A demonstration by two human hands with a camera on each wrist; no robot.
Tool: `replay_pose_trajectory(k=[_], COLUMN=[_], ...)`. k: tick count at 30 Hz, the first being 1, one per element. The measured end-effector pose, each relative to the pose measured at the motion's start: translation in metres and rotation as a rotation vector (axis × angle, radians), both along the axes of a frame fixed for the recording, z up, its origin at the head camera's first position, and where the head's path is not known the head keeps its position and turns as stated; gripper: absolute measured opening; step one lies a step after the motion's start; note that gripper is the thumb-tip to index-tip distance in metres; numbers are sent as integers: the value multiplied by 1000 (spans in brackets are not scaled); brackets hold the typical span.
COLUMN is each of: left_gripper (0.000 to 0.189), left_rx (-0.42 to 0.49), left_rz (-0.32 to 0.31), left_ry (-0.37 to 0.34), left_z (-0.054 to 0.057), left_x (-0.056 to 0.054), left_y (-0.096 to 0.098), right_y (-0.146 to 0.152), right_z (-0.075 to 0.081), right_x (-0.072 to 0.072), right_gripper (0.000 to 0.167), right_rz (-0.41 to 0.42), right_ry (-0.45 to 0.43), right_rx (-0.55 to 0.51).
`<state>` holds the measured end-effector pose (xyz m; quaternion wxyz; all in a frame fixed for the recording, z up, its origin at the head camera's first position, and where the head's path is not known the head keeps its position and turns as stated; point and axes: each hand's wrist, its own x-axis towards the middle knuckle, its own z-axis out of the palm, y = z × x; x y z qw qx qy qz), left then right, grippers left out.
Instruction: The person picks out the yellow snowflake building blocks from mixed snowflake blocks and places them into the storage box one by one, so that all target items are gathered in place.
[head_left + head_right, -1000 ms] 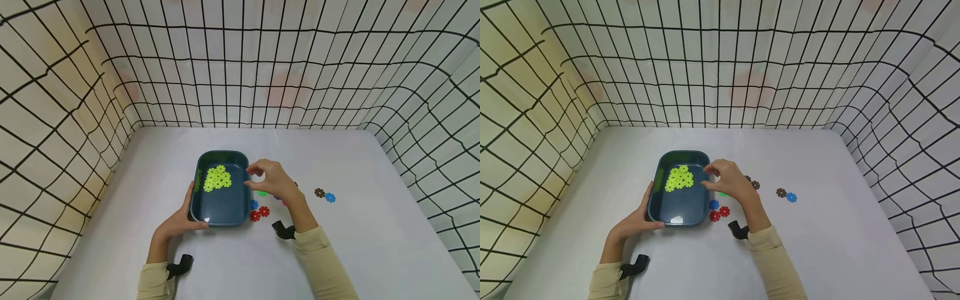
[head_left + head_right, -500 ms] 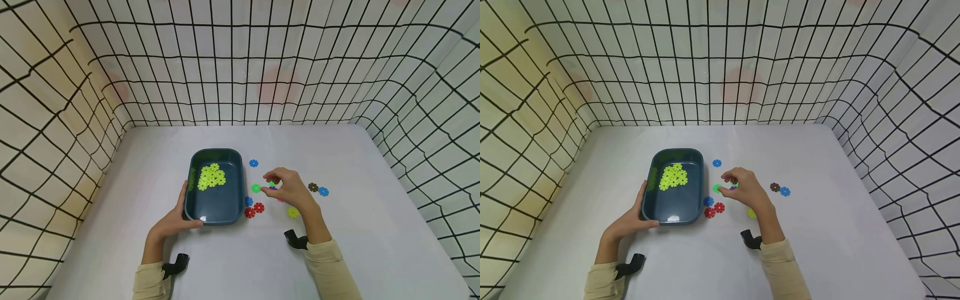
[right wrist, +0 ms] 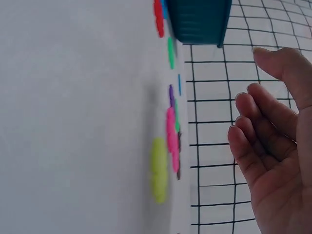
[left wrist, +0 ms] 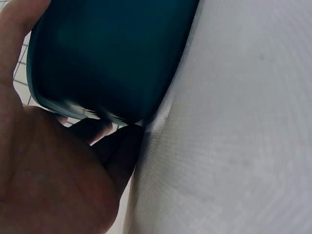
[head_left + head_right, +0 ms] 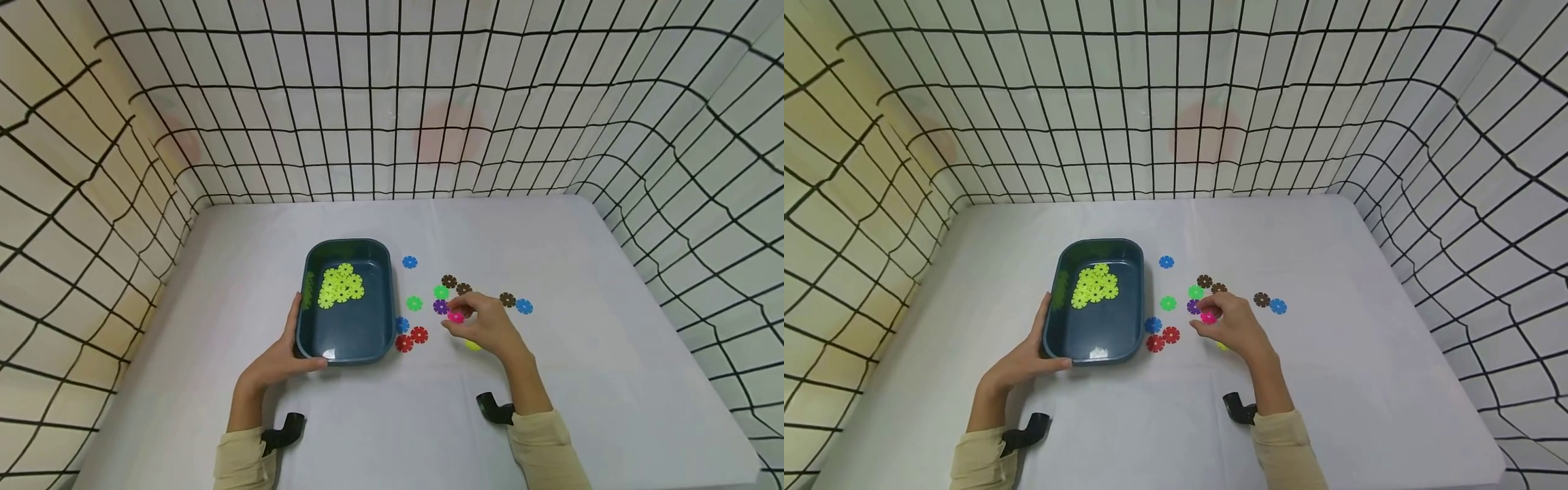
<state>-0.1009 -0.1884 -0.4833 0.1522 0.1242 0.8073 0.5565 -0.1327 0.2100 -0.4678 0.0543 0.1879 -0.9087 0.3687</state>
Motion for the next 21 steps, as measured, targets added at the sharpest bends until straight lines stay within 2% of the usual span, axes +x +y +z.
replay_pose_trajectory(k=[6, 10, 21], left_gripper=[132, 132, 131], left_rx=[-6, -1, -12], left_rz=[2, 4, 10], left_ry=[0, -10, -30], left_z=[1, 1, 0], left_x=[-1, -1, -2], left_y=[-1, -1, -1], right_y=[10, 18, 29], right_z=[-18, -28, -30], right_x=[-1, -1, 10], right_gripper=[29, 30, 36], right_rz=[-35, -68, -105], right_ry=[13, -17, -139], right_rx=[28, 58, 146])
